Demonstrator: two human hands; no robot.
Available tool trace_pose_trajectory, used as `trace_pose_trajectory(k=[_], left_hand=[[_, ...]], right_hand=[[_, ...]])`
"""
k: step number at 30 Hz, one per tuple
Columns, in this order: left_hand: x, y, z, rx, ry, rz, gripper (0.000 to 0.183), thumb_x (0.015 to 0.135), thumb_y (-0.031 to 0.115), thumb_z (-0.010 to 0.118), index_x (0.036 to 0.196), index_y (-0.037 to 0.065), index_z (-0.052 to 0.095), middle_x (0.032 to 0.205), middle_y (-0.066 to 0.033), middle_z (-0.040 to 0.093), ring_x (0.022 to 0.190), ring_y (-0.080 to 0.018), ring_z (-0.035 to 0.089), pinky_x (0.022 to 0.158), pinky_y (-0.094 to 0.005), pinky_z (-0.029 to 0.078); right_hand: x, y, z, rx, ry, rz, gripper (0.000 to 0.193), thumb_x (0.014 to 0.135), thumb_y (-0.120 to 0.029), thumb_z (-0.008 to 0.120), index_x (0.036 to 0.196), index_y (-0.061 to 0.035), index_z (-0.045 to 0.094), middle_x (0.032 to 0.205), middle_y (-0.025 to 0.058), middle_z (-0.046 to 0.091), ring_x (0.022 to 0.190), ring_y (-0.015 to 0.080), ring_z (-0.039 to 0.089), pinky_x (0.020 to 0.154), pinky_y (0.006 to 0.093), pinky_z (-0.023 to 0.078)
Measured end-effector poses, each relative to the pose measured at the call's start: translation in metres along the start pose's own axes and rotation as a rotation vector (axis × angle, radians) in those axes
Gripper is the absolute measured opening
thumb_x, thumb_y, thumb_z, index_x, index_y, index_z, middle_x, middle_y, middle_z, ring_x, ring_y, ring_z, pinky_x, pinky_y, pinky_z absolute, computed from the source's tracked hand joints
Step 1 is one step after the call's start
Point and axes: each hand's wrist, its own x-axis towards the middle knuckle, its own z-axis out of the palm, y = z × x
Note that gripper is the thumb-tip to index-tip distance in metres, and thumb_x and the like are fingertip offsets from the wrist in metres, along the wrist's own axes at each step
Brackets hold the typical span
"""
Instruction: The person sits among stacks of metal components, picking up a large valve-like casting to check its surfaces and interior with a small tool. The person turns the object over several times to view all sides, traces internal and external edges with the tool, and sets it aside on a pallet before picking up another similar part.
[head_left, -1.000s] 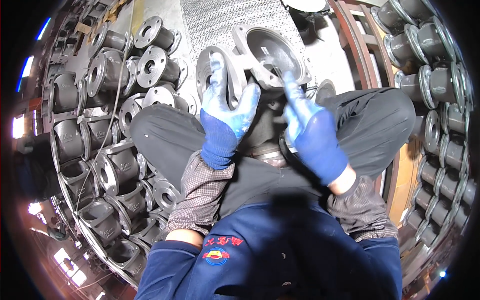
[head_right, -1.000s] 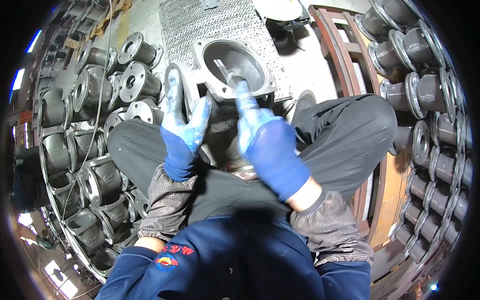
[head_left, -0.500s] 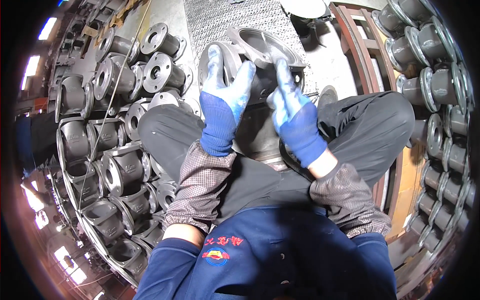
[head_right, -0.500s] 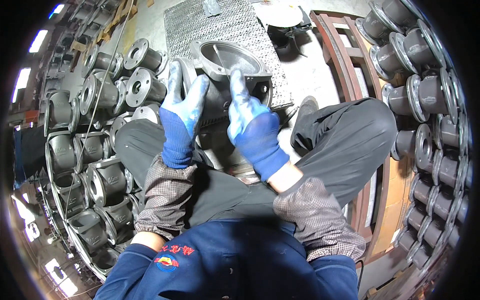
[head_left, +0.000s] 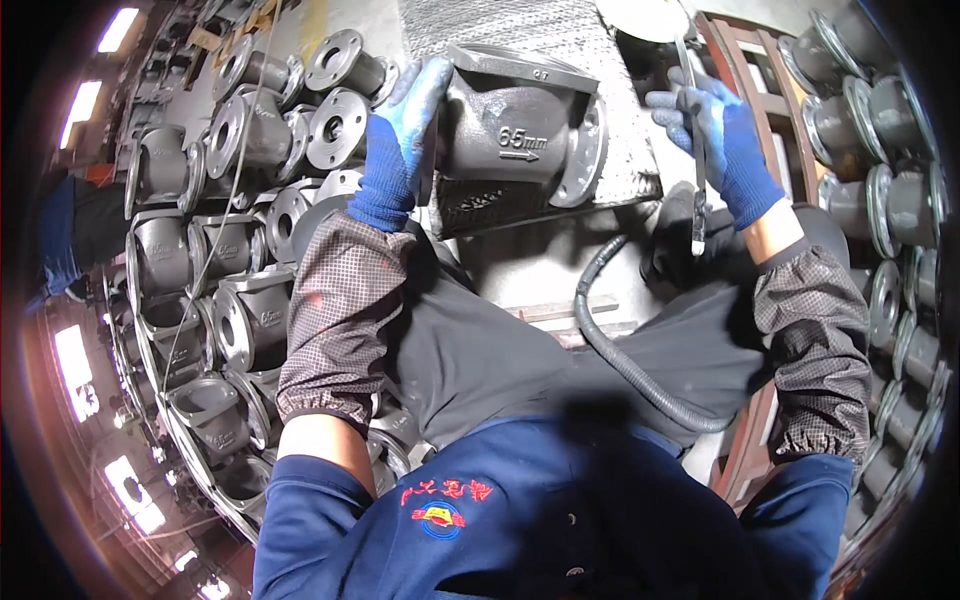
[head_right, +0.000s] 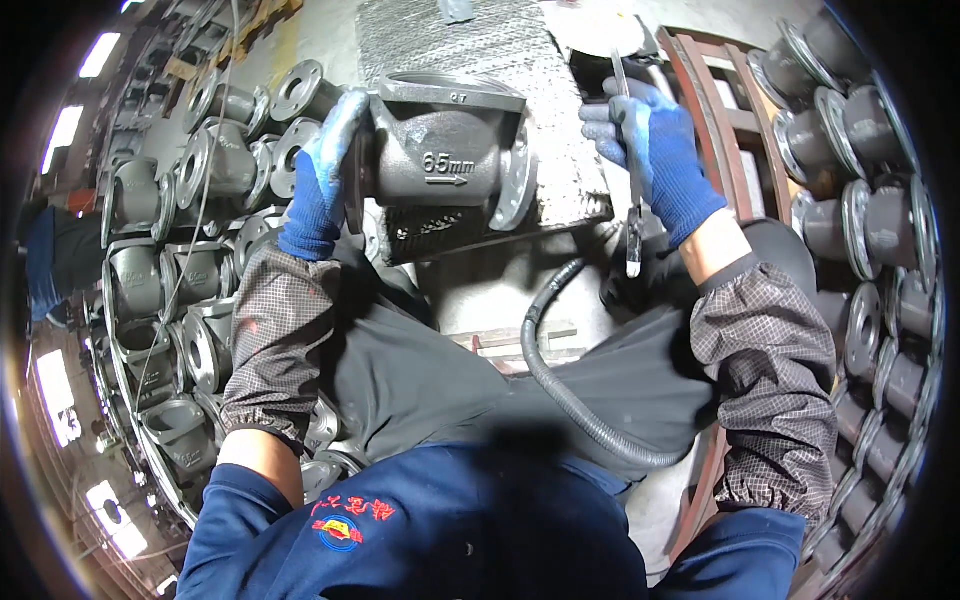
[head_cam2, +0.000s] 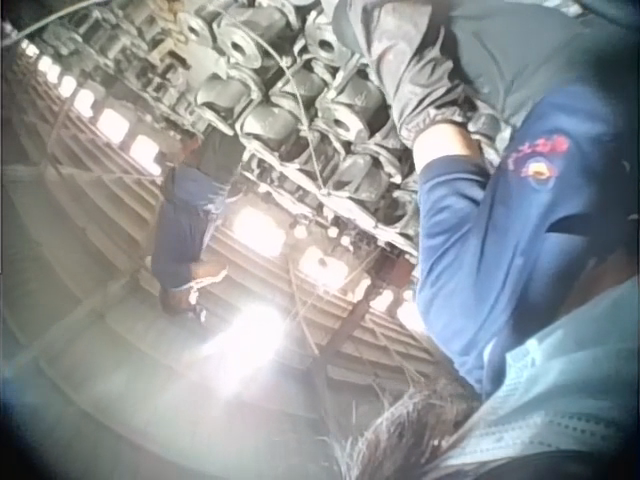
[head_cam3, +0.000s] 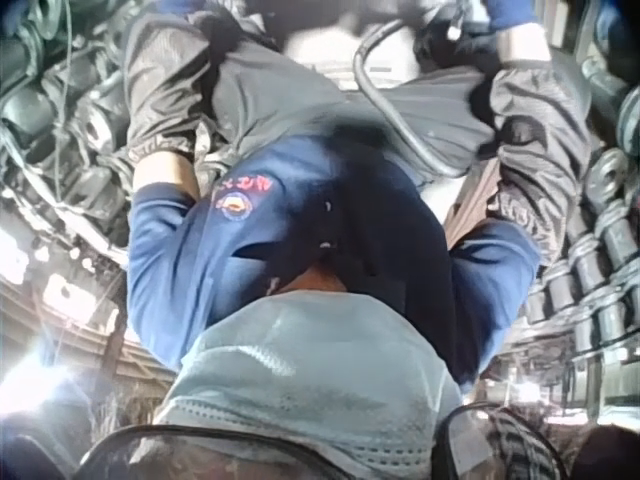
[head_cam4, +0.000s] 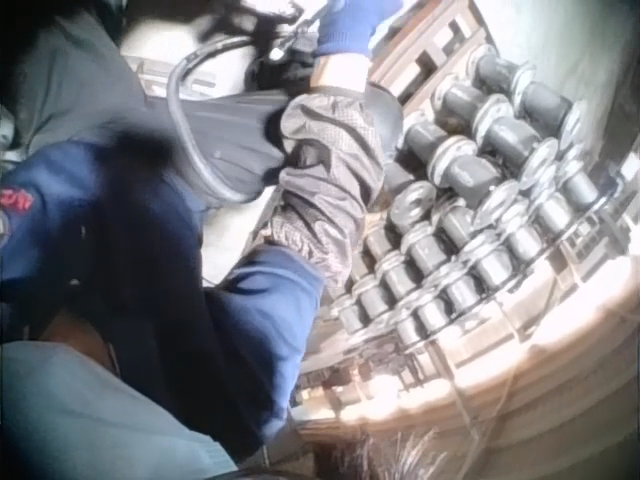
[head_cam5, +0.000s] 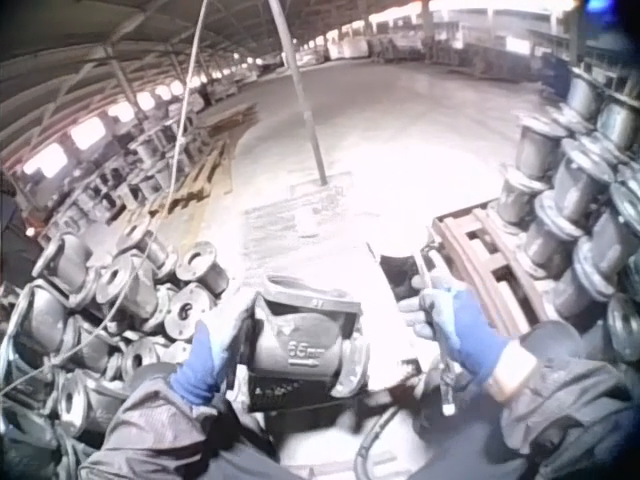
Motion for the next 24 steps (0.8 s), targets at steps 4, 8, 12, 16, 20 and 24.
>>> trace_pose_trajectory(k=[4, 8, 12, 16, 20, 24], left_hand=[[-0.027, -0.044, 0.006, -0.481, 0.108, -0.518, 0.031, 0.089, 0.013, 0.047, 0.118, 0.001, 0.05, 0.109, -0.0132, 0.056, 0.093, -0.021, 0.057, 0.081, -0.0282, 0.046], [-0.043, -0.059, 0.011, -0.738, 0.228, -0.801, 0.04, 0.094, 0.031, 0.04, 0.117, 0.0, 0.05, 0.108, -0.011, 0.058, 0.095, -0.0168, 0.057, 0.085, -0.0283, 0.045], [-0.047, -0.064, 0.02, -1.318, 0.292, -0.921, 0.045, 0.091, 0.037, 0.045, 0.121, 0.003, 0.046, 0.115, -0.0136, 0.054, 0.101, -0.0222, 0.057, 0.088, -0.0354, 0.048], [-0.047, -0.06, 0.02, -1.39, 0.366, -1.086, 0.048, 0.09, 0.04, 0.046, 0.122, 0.004, 0.045, 0.113, -0.0142, 0.055, 0.099, -0.024, 0.058, 0.087, -0.0376, 0.048], [-0.044, -0.046, 0.016, -1.292, 0.36, -1.11, 0.046, 0.092, 0.038, 0.043, 0.122, 0.003, 0.045, 0.112, -0.0136, 0.056, 0.098, -0.0228, 0.058, 0.088, -0.0352, 0.048], [-0.049, -0.023, 0.008, -1.276, 0.365, -1.08, 0.046, 0.093, 0.038, 0.04, 0.123, 0.003, 0.045, 0.114, -0.0127, 0.056, 0.103, -0.0214, 0.056, 0.091, -0.0312, 0.045]], right_hand=[[0.012, 0.035, 0.021, 0.032, -0.067, 0.156, 0.038, 0.085, -0.006, 0.04, 0.12, 0.0061, 0.042, 0.096, 0.0195, 0.061, 0.073, 0.0166, 0.061, 0.058, 0.0208, 0.048], [0.014, 0.049, 0.064, 0.071, -0.029, 0.204, 0.033, 0.085, -0.002, 0.042, 0.117, 0.0035, 0.045, 0.085, 0.0146, 0.061, 0.057, 0.0121, 0.054, 0.045, 0.0212, 0.041], [0.033, 0.072, 0.081, -0.342, -0.021, -0.115, 0.036, 0.086, -0.005, 0.044, 0.121, 0.0043, 0.047, 0.103, 0.0168, 0.06, 0.088, 0.0191, 0.058, 0.077, 0.0262, 0.047], [0.031, 0.07, 0.09, -0.264, -0.032, -0.024, 0.037, 0.088, -0.01, 0.045, 0.122, 0.0033, 0.046, 0.113, 0.0173, 0.056, 0.1, 0.0211, 0.055, 0.087, 0.0277, 0.043], [0.028, 0.06, 0.09, -0.226, -0.038, 0.105, 0.036, 0.09, -0.012, 0.043, 0.123, 0.0004, 0.046, 0.111, 0.0162, 0.057, 0.096, 0.0202, 0.056, 0.084, 0.0284, 0.045], [0.033, 0.071, 0.09, -0.248, -0.061, -0.032, 0.036, 0.09, -0.017, 0.045, 0.121, 0.002, 0.048, 0.105, 0.016, 0.059, 0.094, 0.0202, 0.057, 0.082, 0.0296, 0.045]])
